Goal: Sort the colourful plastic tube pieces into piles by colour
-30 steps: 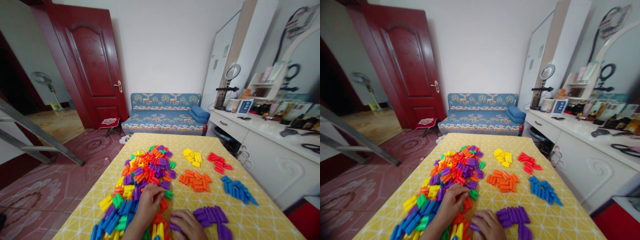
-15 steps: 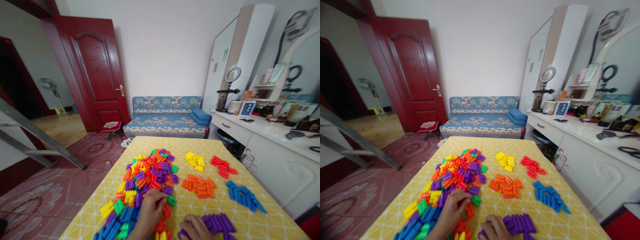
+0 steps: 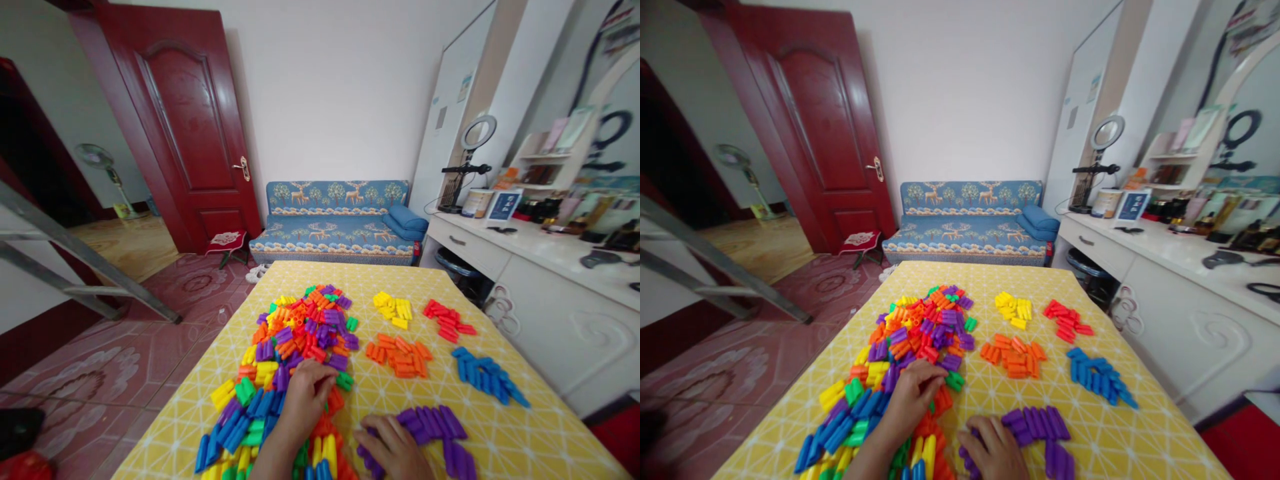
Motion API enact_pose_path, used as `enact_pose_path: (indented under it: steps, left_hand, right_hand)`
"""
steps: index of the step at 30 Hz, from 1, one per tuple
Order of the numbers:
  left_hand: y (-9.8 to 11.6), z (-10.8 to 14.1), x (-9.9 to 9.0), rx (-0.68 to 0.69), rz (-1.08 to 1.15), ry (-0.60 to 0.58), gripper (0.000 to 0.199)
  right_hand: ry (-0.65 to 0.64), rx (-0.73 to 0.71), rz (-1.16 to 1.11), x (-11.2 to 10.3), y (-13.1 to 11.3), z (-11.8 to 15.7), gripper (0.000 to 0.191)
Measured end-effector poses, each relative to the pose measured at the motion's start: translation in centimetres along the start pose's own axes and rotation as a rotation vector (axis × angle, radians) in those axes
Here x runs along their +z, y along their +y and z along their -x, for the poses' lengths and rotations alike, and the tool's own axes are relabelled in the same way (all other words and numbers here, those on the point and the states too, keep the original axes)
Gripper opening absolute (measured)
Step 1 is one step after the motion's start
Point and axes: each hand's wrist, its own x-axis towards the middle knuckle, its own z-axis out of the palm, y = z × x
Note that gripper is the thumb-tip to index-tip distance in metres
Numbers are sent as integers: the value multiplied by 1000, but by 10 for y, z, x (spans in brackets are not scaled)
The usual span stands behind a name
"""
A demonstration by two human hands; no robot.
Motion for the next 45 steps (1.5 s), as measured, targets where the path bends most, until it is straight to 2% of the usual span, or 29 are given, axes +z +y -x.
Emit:
enact_pose_path:
  steps: [5, 8, 12, 17, 23, 25, 28, 33, 36, 41, 45]
  left_hand:
    - [1, 1, -3, 18, -7, -5, 20]
    - [0, 1, -2, 34, -10, -11, 20]
    - [-3, 0, -2, 52, -15, -5, 18]
    - [-5, 0, -1, 73, -20, -6, 17]
    - [-7, 0, -1, 84, -18, -1, 19]
    - [-6, 0, -1, 84, -16, 2, 19]
    - [-5, 0, -2, 81, -18, -1, 19]
    - [-6, 0, -2, 87, -20, -2, 19]
    - [-6, -1, -2, 81, -20, -1, 18]
    - [-1, 0, -2, 72, -28, -4, 17]
    - [1, 1, -3, 56, -33, -3, 18]
  right_hand:
    - [-82, 218, -112, -23, -25, -4, 53]
    - [-115, 241, -159, -29, -29, -4, 45]
    - [-64, 244, -124, -37, -24, 1, 45]
    - [158, 255, 17, -57, 2, 18, 43]
    - [535, 579, 67, -77, 47, 39, 38]
    - [586, 684, 13, -76, 56, 44, 42]
    - [523, 734, -54, -70, 62, 43, 45]
    - [248, 546, -47, -63, 63, 17, 37]
    - [103, 481, -38, -59, 63, 4, 33]
    - [42, 462, 49, -53, 59, 6, 35]
    - [-63, 405, 129, -53, 58, 13, 43]
